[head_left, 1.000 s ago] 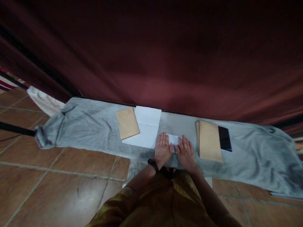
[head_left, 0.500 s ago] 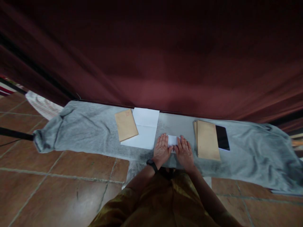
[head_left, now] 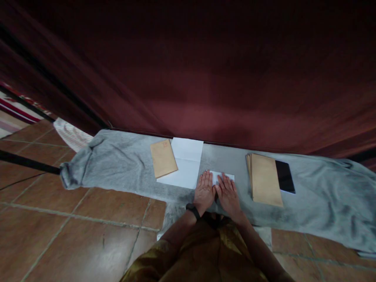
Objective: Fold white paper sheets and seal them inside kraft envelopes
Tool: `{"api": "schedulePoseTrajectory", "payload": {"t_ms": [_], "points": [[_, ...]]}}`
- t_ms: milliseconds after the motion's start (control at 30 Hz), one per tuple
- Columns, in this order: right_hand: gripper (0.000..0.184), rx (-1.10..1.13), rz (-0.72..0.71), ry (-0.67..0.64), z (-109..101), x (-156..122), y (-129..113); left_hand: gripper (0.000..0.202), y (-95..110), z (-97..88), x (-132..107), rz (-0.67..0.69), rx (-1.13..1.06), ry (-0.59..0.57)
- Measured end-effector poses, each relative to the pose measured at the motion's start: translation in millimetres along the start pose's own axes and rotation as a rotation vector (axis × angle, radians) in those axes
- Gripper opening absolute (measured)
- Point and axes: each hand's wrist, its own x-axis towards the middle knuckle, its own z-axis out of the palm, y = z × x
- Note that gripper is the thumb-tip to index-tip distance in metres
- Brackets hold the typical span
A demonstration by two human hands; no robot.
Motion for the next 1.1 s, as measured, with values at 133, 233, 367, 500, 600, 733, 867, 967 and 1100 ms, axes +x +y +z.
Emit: {"api": "schedulePoseTrajectory", "payload": {"t_ms": [133,233,367,500,600,733,867,967,1100], "points": [[0.048,-0.045,0.003,0.016,0,-7,9,0.062,-2,-3.5,-5,-0.015,-0.027,0.023],[0.052,-0.075,0.028,0.036,1,-9,11,0.06,-3,-9.0,-7,-0.018,-0.032,0.018],[0.054,-0.075,0.039,0.057,5,-8,11,0.055,-16,-22.6,-6,0.038,-0.017,-0.003],[0.054,-0.06,0.043,0.066,7,-9,11,0.055,-56,-44.0,-1,-0.138,0.009,0.134],[0.054,-0.052,0.053,0.066,8,-9,12,0.056,-100,-61.2,3,-0.356,0.065,0.241],[0.055,-0.051,0.067,0.057,8,-9,12,0.063,-155,-76.4,2,-0.672,0.123,0.305],[0.055,-0.062,0.063,0.041,7,-8,11,0.078,-186,-81.9,-1,-0.866,0.126,0.216],[0.056,-0.056,0.067,0.043,7,-8,11,0.086,-196,-86.5,2,-0.891,0.107,0.181],[0.055,-0.046,0.078,0.051,7,-8,11,0.075,-206,-97.4,7,-0.934,-0.1,0.222]]}}
